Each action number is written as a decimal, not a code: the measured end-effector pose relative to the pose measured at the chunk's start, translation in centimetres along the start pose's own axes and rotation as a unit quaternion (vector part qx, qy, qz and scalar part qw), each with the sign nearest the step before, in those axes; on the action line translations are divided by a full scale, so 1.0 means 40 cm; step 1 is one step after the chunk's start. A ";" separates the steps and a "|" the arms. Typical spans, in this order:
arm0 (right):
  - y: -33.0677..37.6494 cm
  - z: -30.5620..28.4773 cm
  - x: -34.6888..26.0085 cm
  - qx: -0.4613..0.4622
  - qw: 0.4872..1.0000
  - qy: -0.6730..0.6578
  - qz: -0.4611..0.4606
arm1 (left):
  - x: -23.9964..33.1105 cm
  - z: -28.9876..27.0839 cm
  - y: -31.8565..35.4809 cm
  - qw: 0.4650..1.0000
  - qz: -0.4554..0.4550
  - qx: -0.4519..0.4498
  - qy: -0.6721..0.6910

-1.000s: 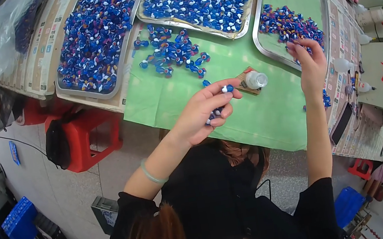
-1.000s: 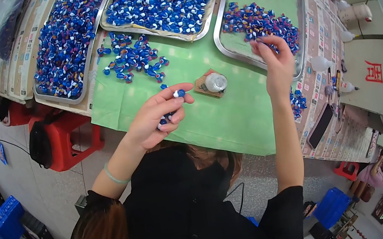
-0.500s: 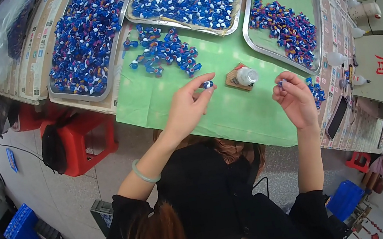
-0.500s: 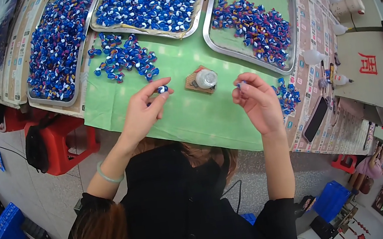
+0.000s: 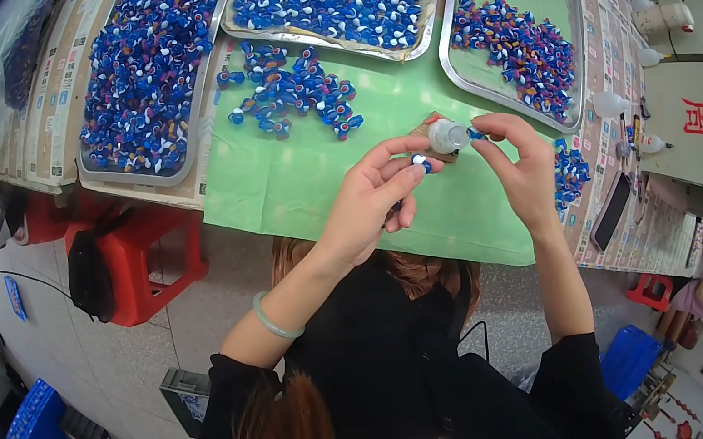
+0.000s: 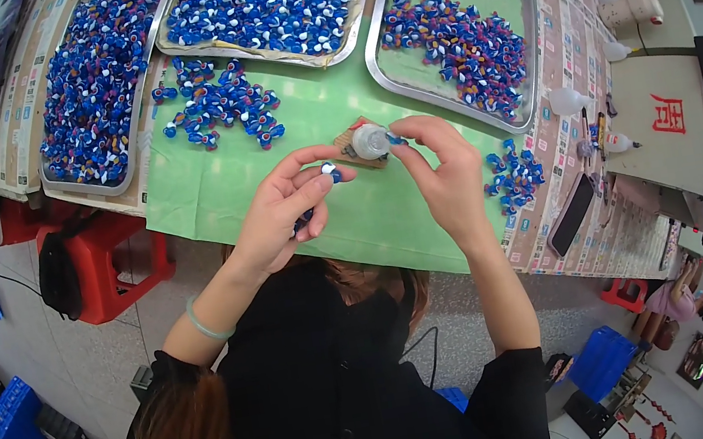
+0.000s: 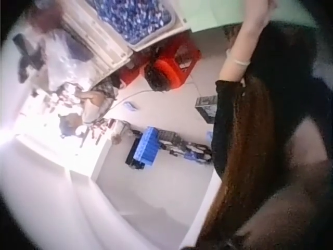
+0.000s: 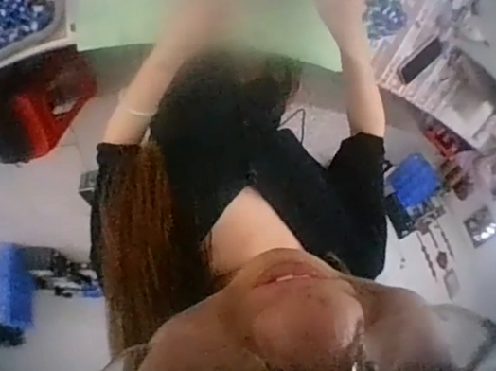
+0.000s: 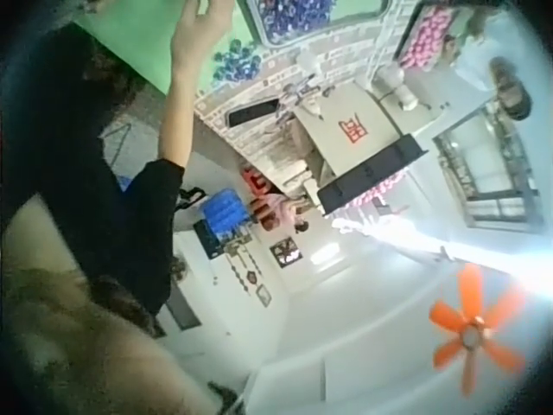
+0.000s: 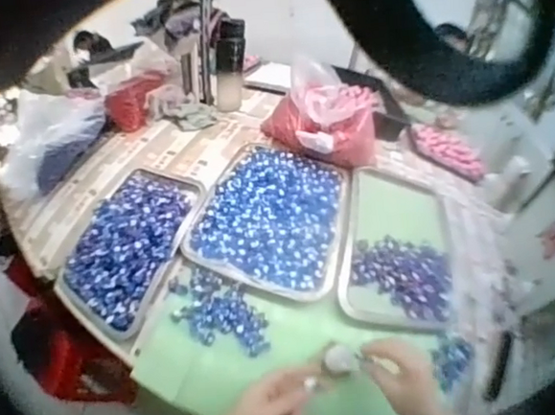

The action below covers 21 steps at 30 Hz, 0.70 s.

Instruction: Assembling small blue plastic toy components using glue at a factory workbench.

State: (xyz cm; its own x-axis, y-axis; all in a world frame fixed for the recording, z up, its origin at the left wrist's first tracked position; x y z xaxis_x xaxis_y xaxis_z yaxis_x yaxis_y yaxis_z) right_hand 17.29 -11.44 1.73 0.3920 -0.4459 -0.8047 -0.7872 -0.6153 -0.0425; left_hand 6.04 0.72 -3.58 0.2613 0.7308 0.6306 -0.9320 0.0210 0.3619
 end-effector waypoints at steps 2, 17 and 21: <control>-0.004 0.011 -0.014 0.010 0.995 0.066 -0.070 | -0.004 -0.005 0.001 1.000 -0.006 0.000 0.014; 0.057 0.043 0.008 -0.019 0.879 -0.440 0.186 | -0.016 0.011 -0.013 0.999 0.001 0.025 0.034; 0.074 0.069 -0.006 -0.049 0.866 -0.460 0.190 | -0.024 0.020 -0.012 0.998 -0.001 0.013 0.056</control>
Point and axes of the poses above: each hand's wrist, its own y-axis away from the middle knuckle, its own z-axis out of the palm, x = y × z, the point moved 6 cm from there along -y, towards the middle knuckle, and after that the axes turned 2 degrees about -x, right-handed, at the moved point
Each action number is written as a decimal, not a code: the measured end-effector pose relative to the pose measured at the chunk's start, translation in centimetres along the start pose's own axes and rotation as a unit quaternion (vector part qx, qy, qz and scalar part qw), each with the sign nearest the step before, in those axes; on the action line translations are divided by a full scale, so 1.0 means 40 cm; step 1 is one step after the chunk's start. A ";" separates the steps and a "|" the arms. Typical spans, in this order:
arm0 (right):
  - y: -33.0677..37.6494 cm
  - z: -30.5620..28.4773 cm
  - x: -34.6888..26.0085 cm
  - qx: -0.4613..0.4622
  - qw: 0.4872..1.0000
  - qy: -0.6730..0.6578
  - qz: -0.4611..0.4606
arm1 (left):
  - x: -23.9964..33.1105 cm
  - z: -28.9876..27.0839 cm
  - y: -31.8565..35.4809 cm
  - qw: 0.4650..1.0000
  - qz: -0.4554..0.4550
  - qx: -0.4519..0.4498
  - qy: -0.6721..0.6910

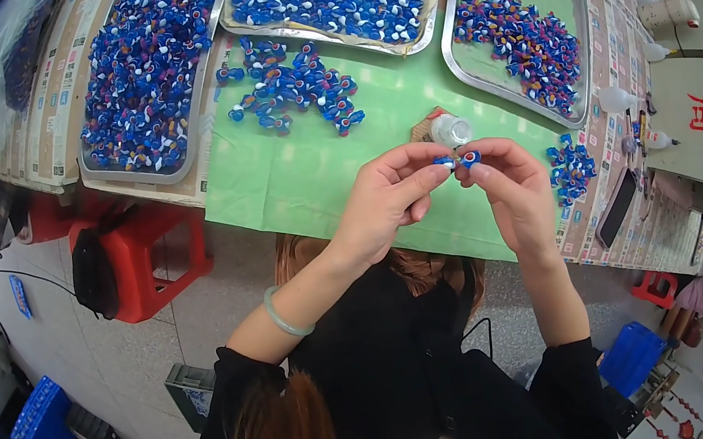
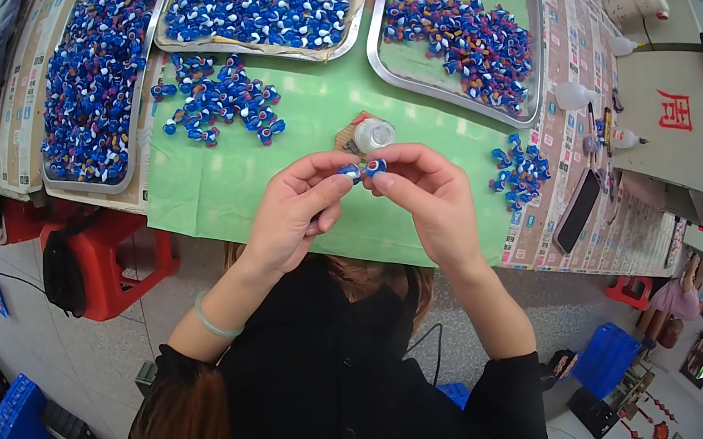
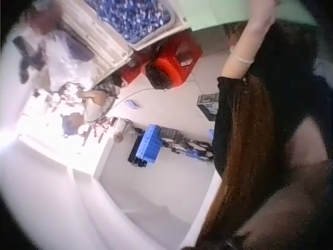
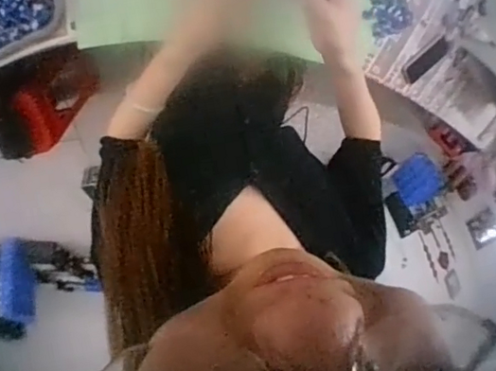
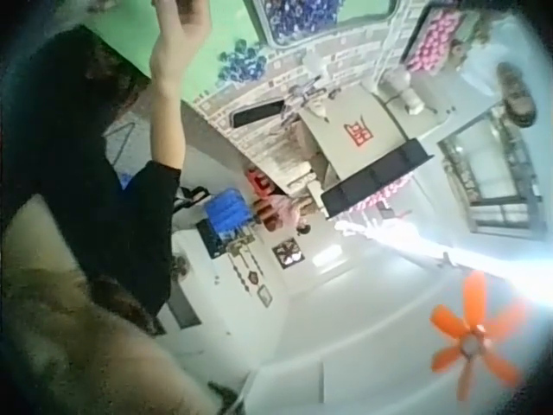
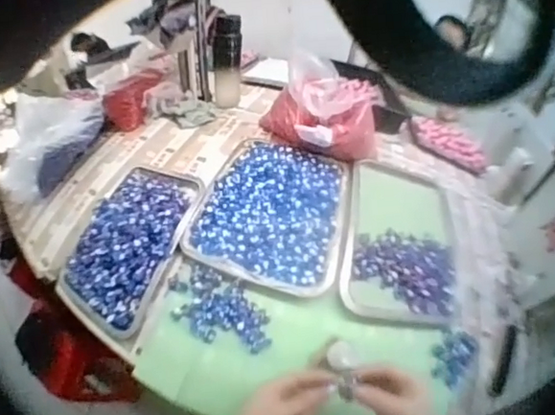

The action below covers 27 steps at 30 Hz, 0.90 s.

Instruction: Assembling small blue plastic toy components using glue at a factory workbench.

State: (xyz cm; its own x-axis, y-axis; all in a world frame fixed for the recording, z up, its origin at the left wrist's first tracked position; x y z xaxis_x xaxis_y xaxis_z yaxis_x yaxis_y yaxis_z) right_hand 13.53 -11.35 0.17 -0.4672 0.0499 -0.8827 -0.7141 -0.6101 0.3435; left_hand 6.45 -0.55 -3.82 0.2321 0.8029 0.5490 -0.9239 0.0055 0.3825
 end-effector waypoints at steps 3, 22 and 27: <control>0.007 0.009 -0.005 0.009 0.999 0.034 -0.013 | 0.002 0.004 0.002 1.000 0.008 -0.002 -0.009; 0.056 0.021 -0.023 0.048 0.969 0.203 -0.134 | 0.061 0.031 0.030 0.932 0.144 -0.012 -0.332; 0.067 0.040 -0.043 0.047 0.932 0.304 -0.193 | -0.034 0.020 0.006 0.997 -0.060 -0.053 -0.011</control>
Point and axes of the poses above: each hand's wrist, its own y-axis away from the middle knuckle, its own z-axis out of the palm, x = y × z, the point moved 6 cm from there along -y, towards the middle knuckle, and after that the axes turned 2 degrees about -x, right-handed, at the moved point
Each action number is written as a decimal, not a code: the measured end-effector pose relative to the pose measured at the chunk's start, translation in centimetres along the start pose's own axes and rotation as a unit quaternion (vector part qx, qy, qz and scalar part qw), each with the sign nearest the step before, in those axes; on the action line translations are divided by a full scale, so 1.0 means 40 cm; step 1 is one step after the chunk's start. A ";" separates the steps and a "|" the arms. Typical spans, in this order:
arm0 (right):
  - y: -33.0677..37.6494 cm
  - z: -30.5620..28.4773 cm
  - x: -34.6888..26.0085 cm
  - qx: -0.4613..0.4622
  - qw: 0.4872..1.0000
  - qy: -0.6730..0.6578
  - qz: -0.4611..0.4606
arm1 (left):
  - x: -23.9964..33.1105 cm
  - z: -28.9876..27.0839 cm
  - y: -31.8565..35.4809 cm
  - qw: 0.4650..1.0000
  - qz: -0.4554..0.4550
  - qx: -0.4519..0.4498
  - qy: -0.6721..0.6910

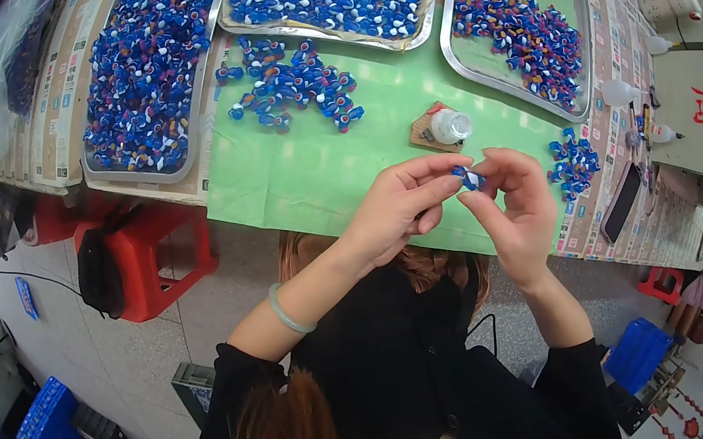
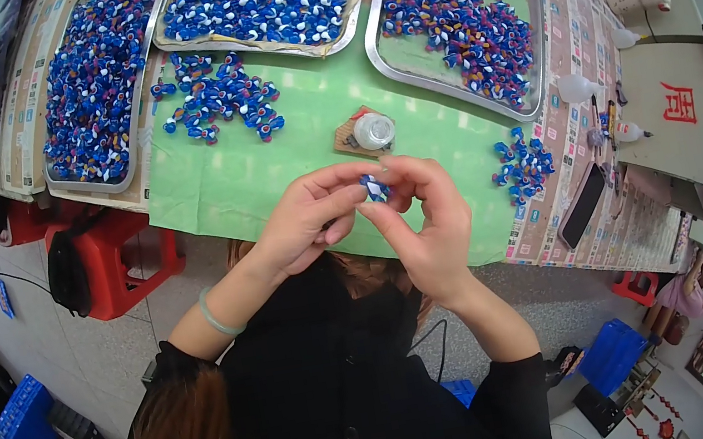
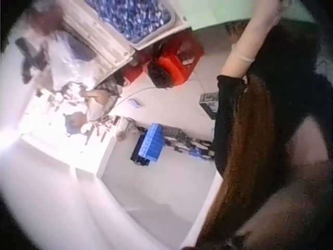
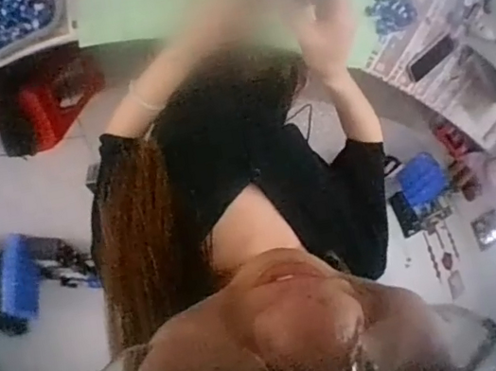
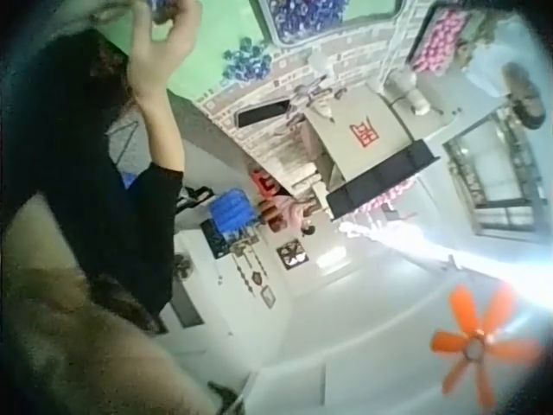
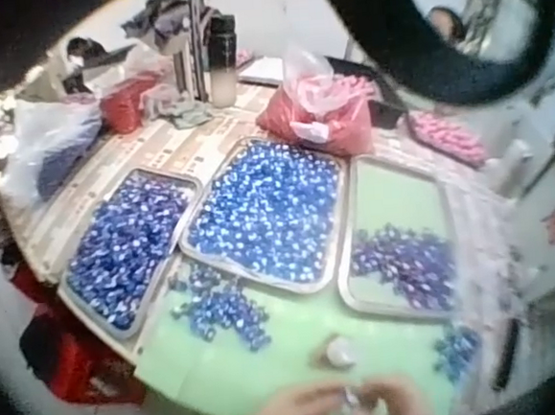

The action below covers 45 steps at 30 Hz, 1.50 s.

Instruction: Assembling small blue plastic toy components using glue at a factory workbench.

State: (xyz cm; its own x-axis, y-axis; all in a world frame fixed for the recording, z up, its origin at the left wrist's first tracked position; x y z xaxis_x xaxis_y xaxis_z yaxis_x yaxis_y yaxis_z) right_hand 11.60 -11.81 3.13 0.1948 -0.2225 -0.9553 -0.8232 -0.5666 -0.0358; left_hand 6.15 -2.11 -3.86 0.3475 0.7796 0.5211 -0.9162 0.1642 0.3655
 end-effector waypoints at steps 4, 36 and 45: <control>0.005 -0.013 -0.003 0.025 1.000 -0.006 -0.014 | -0.014 0.022 -0.003 0.996 -0.052 -0.018 0.073; -0.189 -0.170 0.161 0.055 0.980 -0.150 0.116 | 0.075 -0.057 0.023 0.974 -0.016 -0.010 0.225; -0.132 -0.053 0.052 -0.067 0.973 0.216 -0.052 | 0.048 -0.068 0.015 0.986 -0.020 0.015 0.164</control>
Point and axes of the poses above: each hand's wrist, its own y-axis away from the middle knuckle, its own z-axis out of the palm, x = y × z, the point moved 6 cm from there along -y, towards the middle knuckle, and after that the axes turned 2 degrees about -x, right-handed, at the moved point
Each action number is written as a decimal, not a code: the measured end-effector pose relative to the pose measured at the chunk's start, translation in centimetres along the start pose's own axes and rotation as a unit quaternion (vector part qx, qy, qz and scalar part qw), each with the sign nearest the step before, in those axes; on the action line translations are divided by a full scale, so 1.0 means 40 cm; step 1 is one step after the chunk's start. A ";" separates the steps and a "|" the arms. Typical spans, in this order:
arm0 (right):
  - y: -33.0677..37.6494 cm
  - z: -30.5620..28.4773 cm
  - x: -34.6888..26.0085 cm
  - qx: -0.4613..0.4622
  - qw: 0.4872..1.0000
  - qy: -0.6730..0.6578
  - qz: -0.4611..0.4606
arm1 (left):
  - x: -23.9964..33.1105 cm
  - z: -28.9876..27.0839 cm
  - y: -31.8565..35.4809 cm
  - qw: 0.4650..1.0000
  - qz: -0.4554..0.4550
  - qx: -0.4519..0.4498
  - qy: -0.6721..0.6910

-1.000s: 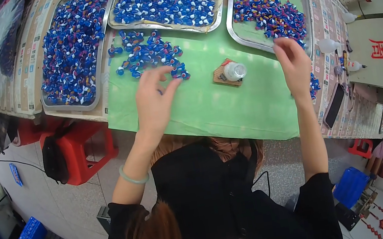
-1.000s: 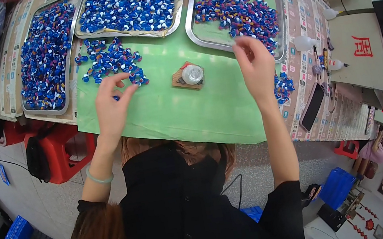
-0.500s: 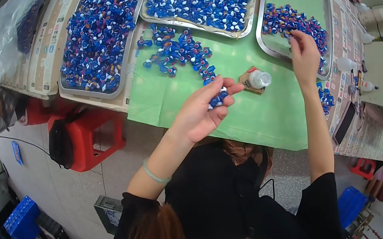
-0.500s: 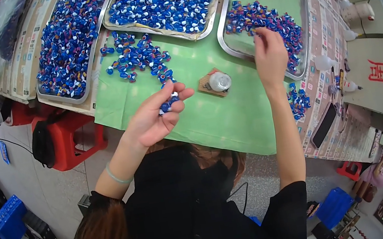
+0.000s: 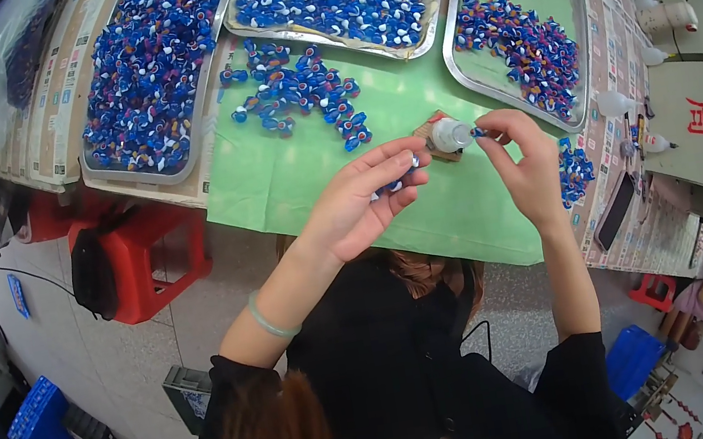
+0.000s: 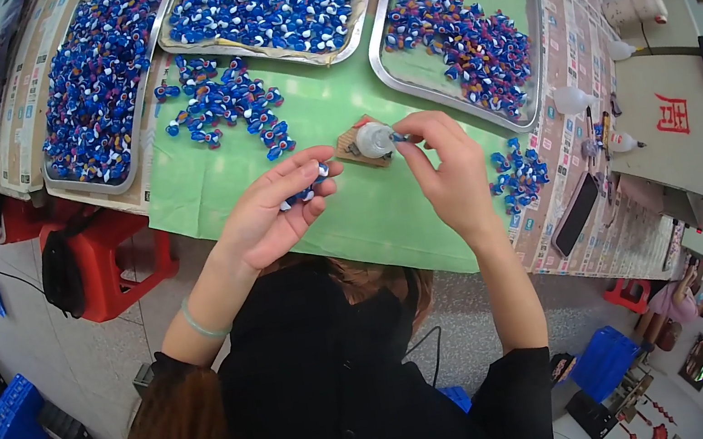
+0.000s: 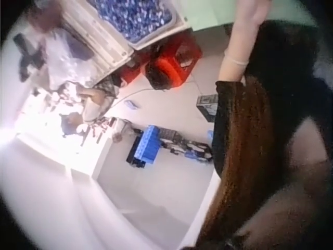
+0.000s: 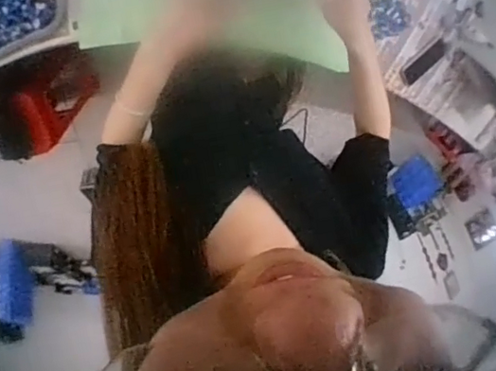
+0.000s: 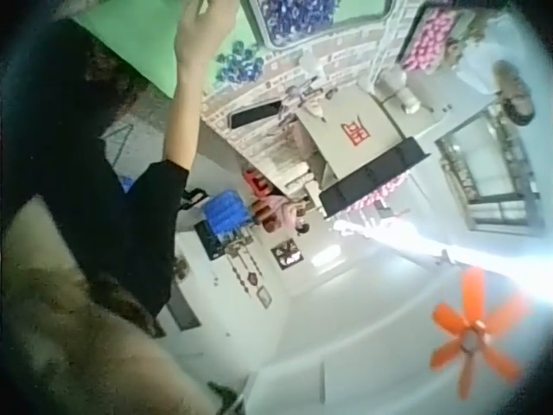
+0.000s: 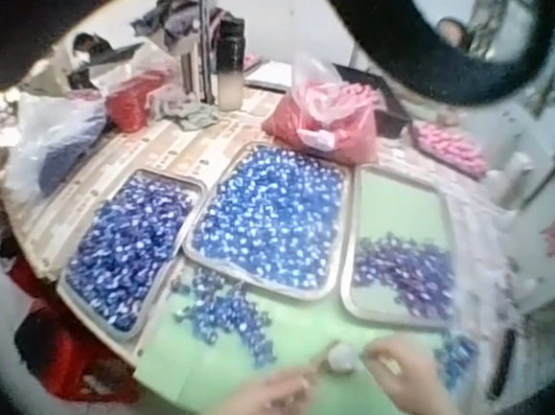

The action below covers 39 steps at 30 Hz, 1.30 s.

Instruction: Assembling small blue plastic toy components using glue at a factory workbench.

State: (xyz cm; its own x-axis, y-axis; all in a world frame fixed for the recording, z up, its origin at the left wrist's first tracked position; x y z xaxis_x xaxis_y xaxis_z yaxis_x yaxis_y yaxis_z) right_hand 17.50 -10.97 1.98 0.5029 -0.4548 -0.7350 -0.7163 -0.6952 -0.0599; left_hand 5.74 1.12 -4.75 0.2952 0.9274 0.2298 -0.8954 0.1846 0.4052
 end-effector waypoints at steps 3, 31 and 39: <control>-0.002 0.010 -0.020 0.016 0.997 0.057 -0.040 | 0.004 0.001 0.006 0.999 0.017 0.028 0.009; 0.076 0.047 -0.054 0.015 0.955 -0.280 0.102 | 0.003 0.048 0.002 0.943 0.156 0.046 -0.291; 0.104 0.039 -0.079 0.063 0.972 -0.212 0.080 | 0.025 0.085 0.027 0.881 0.232 0.040 -0.410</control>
State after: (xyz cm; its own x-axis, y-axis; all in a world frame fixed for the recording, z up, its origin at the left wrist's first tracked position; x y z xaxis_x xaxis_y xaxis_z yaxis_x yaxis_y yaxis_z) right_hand 12.19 -11.55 2.99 0.1542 -0.2627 -0.9525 -0.8360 -0.5486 0.0160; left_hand 6.20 1.14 -1.08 0.0751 0.3441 0.9359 -0.9666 -0.2056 0.1532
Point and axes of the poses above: each hand's wrist, its own y-axis away from the middle knuckle, its own z-axis out of the palm, x = y × z, the point moved 6 cm from there along -y, towards the middle knuckle, and after that the axes turned 2 degrees about -x, right-handed, at the moved point
